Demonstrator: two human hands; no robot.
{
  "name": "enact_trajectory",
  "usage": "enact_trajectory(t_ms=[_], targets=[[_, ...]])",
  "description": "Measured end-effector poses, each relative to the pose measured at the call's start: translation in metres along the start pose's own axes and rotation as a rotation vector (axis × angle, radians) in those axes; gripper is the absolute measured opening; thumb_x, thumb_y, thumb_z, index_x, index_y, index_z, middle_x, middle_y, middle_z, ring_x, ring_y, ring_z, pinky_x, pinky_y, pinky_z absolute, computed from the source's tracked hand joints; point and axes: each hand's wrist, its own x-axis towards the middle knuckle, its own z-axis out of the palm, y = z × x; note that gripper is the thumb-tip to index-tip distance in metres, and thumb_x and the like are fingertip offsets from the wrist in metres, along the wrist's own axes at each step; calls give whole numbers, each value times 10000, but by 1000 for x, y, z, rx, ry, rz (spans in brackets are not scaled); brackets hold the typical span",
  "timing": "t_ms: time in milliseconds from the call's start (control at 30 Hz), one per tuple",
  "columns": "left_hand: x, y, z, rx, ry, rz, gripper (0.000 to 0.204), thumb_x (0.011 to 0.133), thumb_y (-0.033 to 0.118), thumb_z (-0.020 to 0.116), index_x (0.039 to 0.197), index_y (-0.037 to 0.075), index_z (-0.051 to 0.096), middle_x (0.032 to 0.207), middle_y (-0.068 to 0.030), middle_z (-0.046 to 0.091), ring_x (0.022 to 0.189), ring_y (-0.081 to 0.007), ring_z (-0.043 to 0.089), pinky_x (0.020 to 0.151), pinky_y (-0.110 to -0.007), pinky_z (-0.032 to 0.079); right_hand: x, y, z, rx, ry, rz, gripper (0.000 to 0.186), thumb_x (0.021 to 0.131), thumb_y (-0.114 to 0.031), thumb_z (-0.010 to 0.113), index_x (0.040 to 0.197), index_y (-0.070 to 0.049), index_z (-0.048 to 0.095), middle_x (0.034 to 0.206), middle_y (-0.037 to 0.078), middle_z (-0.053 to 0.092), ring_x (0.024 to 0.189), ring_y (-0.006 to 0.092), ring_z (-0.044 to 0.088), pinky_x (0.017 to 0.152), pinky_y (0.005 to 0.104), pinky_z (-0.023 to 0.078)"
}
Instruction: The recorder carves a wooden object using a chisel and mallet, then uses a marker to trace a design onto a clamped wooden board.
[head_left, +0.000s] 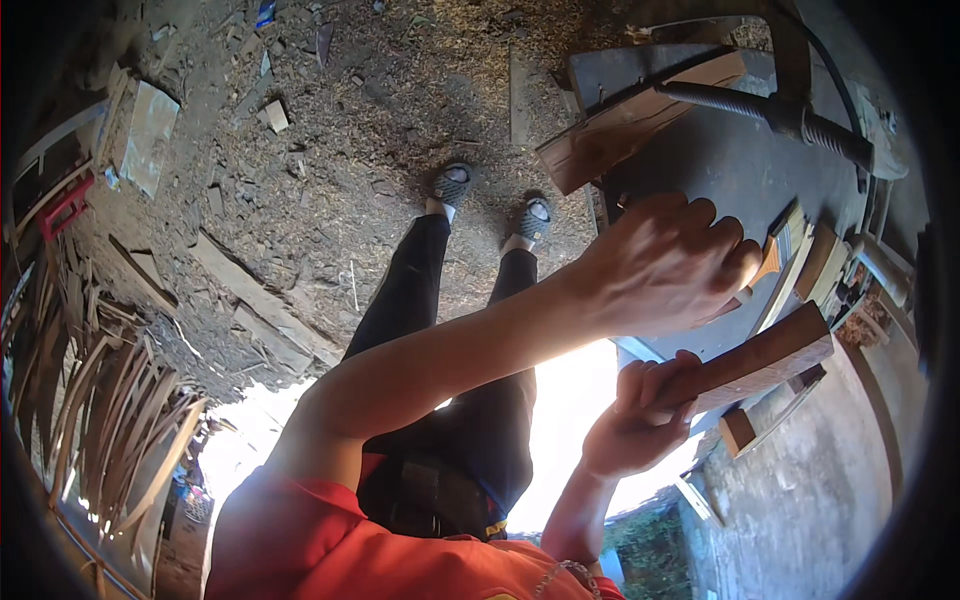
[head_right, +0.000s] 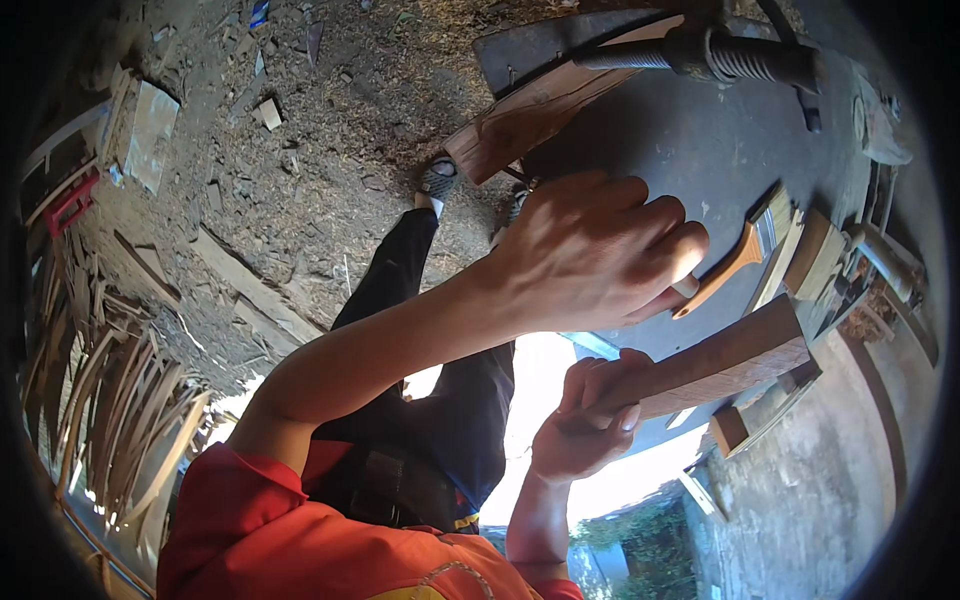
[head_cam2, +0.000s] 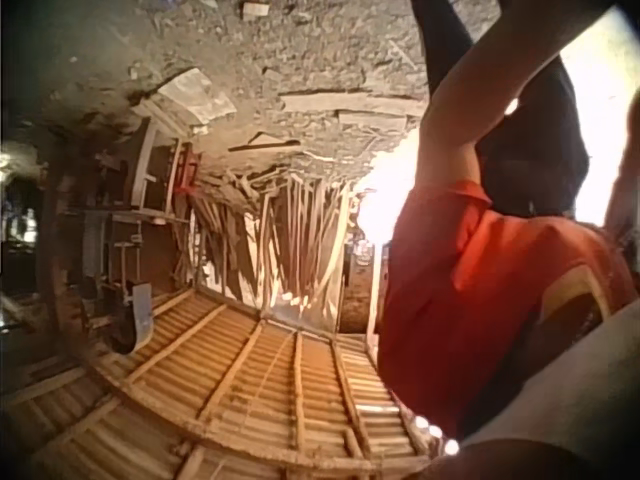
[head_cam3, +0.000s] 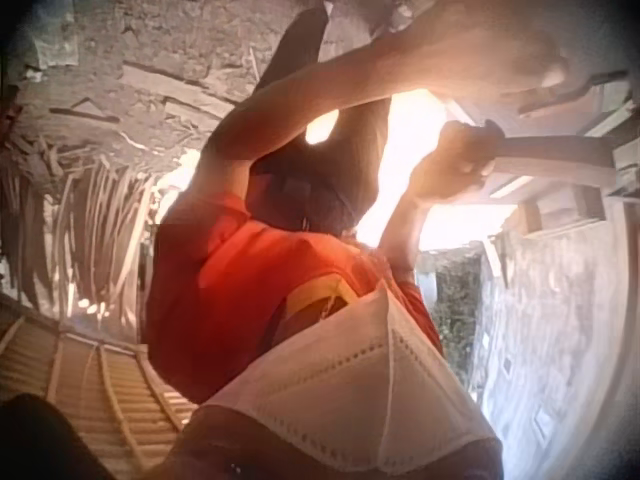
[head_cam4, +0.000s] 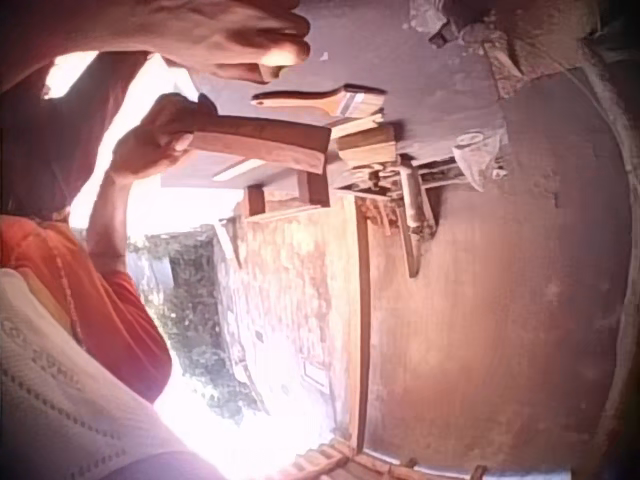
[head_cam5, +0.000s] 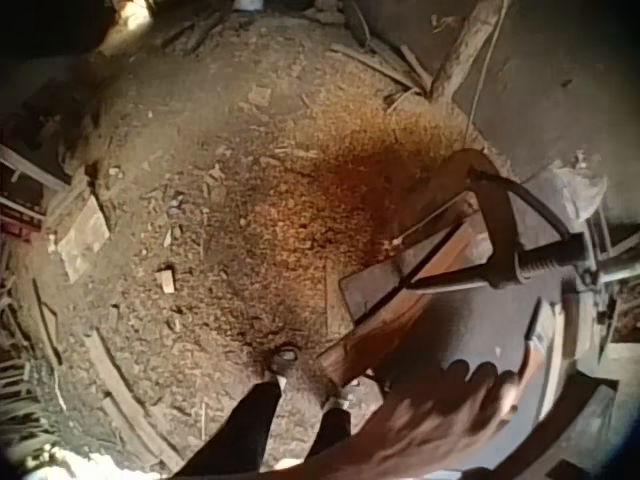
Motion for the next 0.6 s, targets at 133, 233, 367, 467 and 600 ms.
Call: enact_trajectory(t_ms=[133, 233, 367, 467, 600], targets=[[3, -3, 15, 169, 75, -38, 265, 660, 372, 750, 769, 163, 629, 612, 60, 536, 550, -77, 527, 481, -244, 442, 19, -2, -14, 53, -199, 58, 445, 983, -372, 410, 1186, 24, 435, 690, 28, 396, 526, 116, 292, 519, 231, 247], [6, -5, 25, 155, 202, -69, 256, 662, 390, 737, 742, 181, 612, 597, 62, 521, 536, -72, 521, 465, -236, 427, 31, -5, -25, 20, -277, 43, 481, 968, -411, 434, 1177, 22, 445, 674, 23, 399, 502, 115, 309, 525, 245, 266], [8, -6, 30, 231, 239, -80, 286, 628, 425, 729, 719, 189, 598, 557, 71, 479, 518, -69, 512, 455, -246, 420, 42, -8, -41, -106, -328, 45, 500, 958, -444, 439, 1167, 9, 462, 650, 6, 406, 473, 90, 333, 539, 249, 287], [9, -5, 31, 246, 278, -113, 285, 604, 414, 730, 654, 187, 565, 536, 69, 460, 512, -75, 516, 454, -254, 420, 50, -10, -51, -160, -349, 24, 496, 960, -447, 432, 1172, 0, 461, 655, 3, 417, 469, 85, 341, 551, 250, 299], [9, -5, 30, 281, 247, -150, 264, 573, 374, 724, 606, 194, 534, 525, 66, 450, 505, -92, 525, 446, -258, 417, 62, -14, -59, -222, -449, 43, 491, 962, -449, 425, 1179, -9, 458, 659, 2, 420, 473, 84, 345, 569, 253, 310]])
